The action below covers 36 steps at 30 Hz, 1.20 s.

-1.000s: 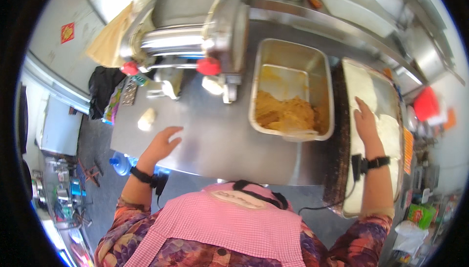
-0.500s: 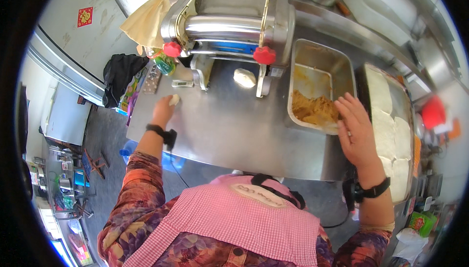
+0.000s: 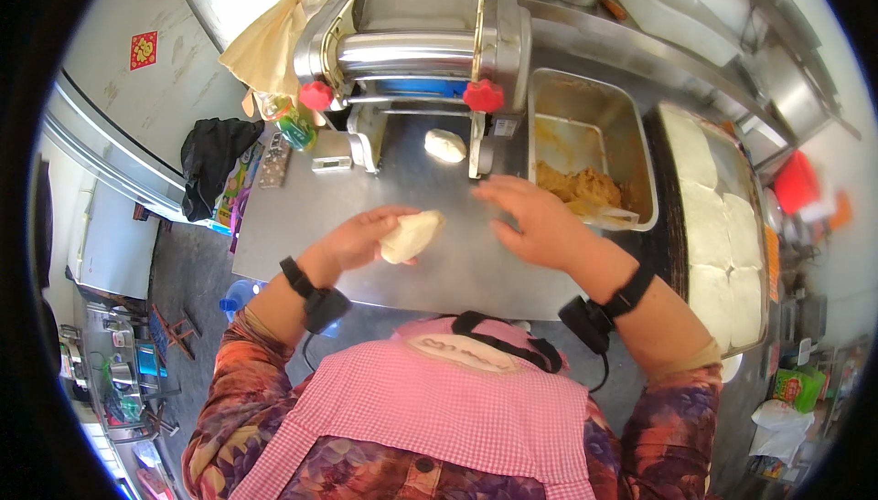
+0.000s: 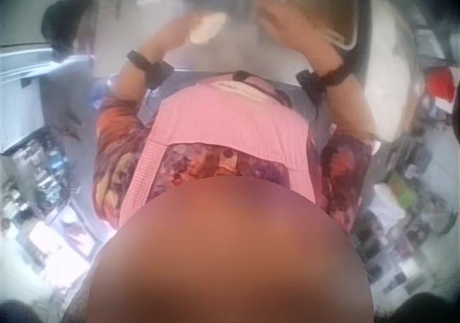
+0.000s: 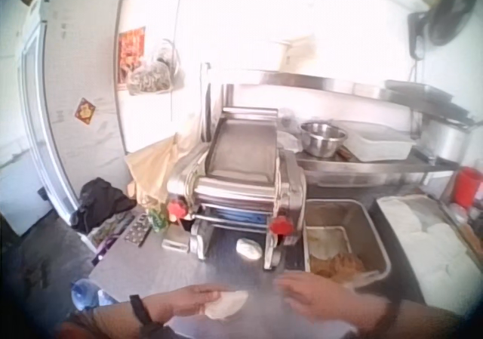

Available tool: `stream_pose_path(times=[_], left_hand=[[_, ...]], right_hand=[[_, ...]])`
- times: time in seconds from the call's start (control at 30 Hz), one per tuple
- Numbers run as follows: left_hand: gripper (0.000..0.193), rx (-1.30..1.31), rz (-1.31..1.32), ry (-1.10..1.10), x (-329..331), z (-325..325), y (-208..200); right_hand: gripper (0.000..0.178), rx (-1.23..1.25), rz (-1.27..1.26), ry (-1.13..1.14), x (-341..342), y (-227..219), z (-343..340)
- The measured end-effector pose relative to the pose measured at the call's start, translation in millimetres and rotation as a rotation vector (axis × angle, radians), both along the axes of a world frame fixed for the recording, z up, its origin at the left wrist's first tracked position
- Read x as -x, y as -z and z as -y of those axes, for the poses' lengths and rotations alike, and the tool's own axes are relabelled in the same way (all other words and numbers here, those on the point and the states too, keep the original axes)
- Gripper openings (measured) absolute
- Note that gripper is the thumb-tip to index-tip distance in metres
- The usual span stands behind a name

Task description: The person removes a tray of baked flatbreads from an oven and places it on a shelf. Then they repeatedly feed dough pieces through a dough sheeter, flatten the sheets, arrange them on a tray, and spread a brown filling over the dough.

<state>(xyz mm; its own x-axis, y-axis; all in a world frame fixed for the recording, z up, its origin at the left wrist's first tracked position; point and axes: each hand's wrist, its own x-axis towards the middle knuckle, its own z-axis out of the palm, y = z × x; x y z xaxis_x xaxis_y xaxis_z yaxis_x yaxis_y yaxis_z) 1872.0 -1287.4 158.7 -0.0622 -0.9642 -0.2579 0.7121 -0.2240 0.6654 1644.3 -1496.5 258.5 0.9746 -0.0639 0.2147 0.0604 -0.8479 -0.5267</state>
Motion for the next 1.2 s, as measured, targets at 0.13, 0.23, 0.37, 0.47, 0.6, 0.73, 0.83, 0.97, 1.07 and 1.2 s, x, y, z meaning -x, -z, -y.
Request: stream_pose_path(times=[0.13, 0.23, 0.37, 0.47, 0.6, 0.73, 0.83, 0.97, 1.07, 1.2], left_hand=[[0.053, 0.182, 0.464, -0.006, 8.7, 19.2, -55.1], [0.049, 0.182, 0.653, -0.085, 12.0, 29.1, -80.0], [0.042, 0.145, 0.703, -0.116, 1.4, 26.2, -97.4], [0.034, 0.192, 0.691, -0.086, -9.6, 19.0, -108.7], [0.024, 0.249, 0.413, -0.077, -19.1, 21.2, -127.1], [0.022, 0.42, 0.851, -0.249, -20.0, 42.2, -141.2], [0.022, 0.486, 1.126, -0.321, -28.8, 46.4, -152.4], [0.027, 0.309, 0.965, -0.282, -62.0, 44.1, -177.0], [0.03, 0.312, 1.208, -0.341, -91.4, 59.4, -198.0], [0.031, 0.461, 1.74, -0.503, -125.1, 101.9, -222.1]], right_hand=[[0.052, -0.623, -0.087, 0.02, -41.8, -4.9, -8.3], [0.056, -0.939, -0.141, -0.021, -62.1, -7.4, -20.3], [0.051, -0.873, -0.28, 0.144, -62.3, -19.3, -23.5], [0.044, -0.875, -0.297, 0.104, -58.3, -37.0, -15.5], [0.041, -1.072, -0.245, 0.119, -66.4, -59.1, -9.2], [0.04, -1.182, -0.176, 0.078, -84.5, -69.3, -15.3], [0.041, -0.961, -0.215, 0.208, -97.3, -75.5, -10.9], [0.039, -0.869, -0.16, 0.139, -109.6, -93.7, 17.8], [0.037, -0.756, -0.144, 0.169, -125.2, -114.5, 47.5], [0.033, -0.48, 0.061, 0.219, -169.4, -137.1, 81.7]])
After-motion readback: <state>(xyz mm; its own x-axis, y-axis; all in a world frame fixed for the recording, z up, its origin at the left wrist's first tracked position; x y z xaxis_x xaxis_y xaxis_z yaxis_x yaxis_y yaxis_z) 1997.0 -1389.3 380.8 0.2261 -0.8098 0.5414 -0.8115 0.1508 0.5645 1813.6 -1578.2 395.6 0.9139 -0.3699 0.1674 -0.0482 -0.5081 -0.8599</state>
